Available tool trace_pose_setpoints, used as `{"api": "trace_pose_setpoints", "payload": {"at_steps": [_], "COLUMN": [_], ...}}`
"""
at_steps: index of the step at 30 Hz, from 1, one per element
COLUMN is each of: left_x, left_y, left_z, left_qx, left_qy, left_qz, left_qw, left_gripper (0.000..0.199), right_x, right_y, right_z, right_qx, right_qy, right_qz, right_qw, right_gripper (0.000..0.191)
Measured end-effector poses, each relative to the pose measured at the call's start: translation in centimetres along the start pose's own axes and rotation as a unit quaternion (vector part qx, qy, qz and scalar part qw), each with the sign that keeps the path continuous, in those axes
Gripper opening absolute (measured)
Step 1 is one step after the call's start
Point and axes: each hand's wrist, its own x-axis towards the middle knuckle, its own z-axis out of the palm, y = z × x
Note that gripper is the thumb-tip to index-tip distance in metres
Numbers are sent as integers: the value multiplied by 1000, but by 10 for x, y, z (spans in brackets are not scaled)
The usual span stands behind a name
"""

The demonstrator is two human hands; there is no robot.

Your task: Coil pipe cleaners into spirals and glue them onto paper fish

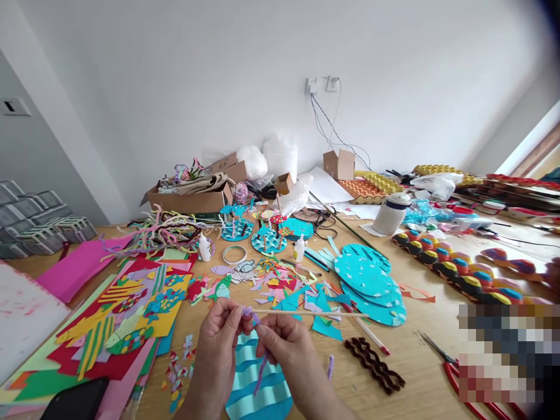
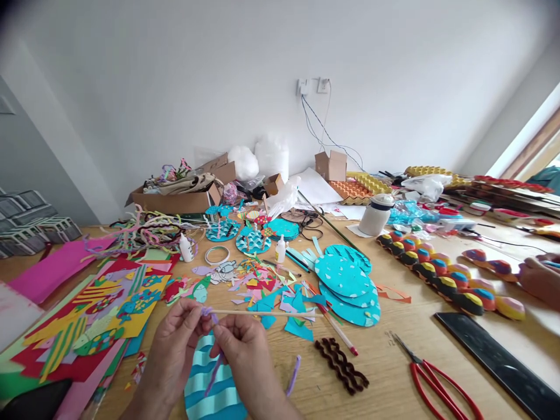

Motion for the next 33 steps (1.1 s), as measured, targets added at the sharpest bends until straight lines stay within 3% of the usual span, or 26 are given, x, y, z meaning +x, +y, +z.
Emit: {"api": "trace_pose_setpoints", "payload": {"at_steps": [3, 6, 7, 9, 11, 12, 19, 25, 33], "left_x": [1, 1, 0, -2, -4, -6, -10, -8, -6], "left_y": [-1, -2, -2, -1, 0, 0, 3, 5, 21], "left_z": [-4, -7, -8, -7, -4, -2, 8, 3, 3], "left_qx": [84, 128, 131, 133, 133, 133, 140, 157, 196], "left_qy": [3, 8, 12, 11, -2, -10, -37, -62, -49], "left_qz": [54, 90, 95, 90, 71, 63, 45, 13, 34], "left_qw": [995, 988, 987, 987, 989, 989, 988, 986, 979], "left_gripper": [18, 16, 16, 16, 18, 19, 22, 20, 31], "right_x": [-4, -14, -17, -22, -22, -20, -4, -2, -1], "right_y": [0, -5, -9, -20, -33, -40, -54, -52, -55], "right_z": [-1, -8, -12, -18, -22, -24, -25, -26, -29], "right_qx": [42, -130, -216, -362, -442, -467, -527, -529, -513], "right_qy": [-8, 1, 18, 64, 88, 83, -38, -52, -46], "right_qz": [17, -96, -168, -309, -384, -391, -281, -282, -286], "right_qw": [999, 987, 962, 877, 806, 789, 801, 798, 808], "right_gripper": [37, 23, 16, 9, 10, 10, 15, 16, 13]}}
